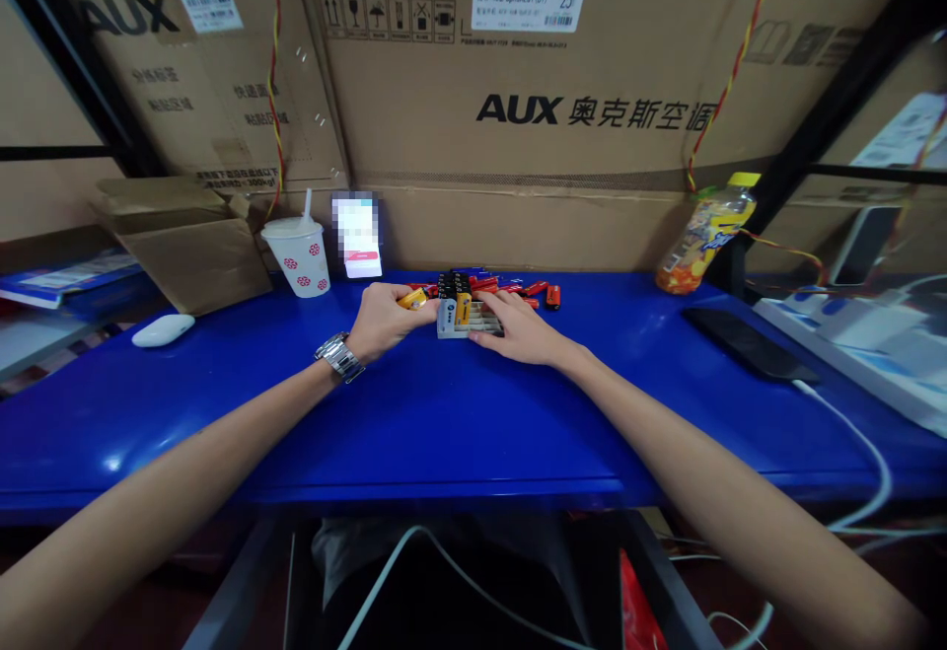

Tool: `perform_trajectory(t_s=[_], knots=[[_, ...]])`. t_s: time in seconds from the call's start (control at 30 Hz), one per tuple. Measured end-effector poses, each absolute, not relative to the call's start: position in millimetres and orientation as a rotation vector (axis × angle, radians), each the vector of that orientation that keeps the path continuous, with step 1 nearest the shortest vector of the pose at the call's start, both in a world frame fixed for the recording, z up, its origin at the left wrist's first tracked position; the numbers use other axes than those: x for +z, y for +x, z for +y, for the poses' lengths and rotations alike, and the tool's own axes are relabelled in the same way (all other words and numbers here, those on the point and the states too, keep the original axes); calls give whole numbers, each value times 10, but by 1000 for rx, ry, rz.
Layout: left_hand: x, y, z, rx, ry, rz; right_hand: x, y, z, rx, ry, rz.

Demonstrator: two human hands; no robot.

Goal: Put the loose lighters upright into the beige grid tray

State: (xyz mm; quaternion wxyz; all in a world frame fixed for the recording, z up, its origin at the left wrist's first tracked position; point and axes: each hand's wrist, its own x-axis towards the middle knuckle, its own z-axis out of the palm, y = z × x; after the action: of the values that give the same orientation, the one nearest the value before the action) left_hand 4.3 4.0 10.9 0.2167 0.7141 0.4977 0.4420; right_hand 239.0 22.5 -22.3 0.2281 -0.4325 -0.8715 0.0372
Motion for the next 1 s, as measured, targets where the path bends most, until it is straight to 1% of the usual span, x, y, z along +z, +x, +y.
perform_trajectory(t_s=[0.17, 0.33, 0.53, 0.7, 0.87, 1.0], knots=[[147, 61, 2, 1256, 1998, 1317, -181, 2357, 192, 208, -1068, -2234], [142, 130, -99, 1151, 2273, 1275, -33, 2230, 54, 256, -921, -2037], [151, 227, -226, 1016, 2436, 1196, 29, 2132, -84, 495, -772, -2017], [136, 217, -217, 973, 2490, 1134, 1, 2112, -69, 606, -791, -1997], [66, 158, -147, 1126, 2387, 1027, 3, 2269, 71, 604, -826, -1821], [26, 94, -64, 1120, 2368, 1099, -24, 2411, 174, 589, -897, -1772]])
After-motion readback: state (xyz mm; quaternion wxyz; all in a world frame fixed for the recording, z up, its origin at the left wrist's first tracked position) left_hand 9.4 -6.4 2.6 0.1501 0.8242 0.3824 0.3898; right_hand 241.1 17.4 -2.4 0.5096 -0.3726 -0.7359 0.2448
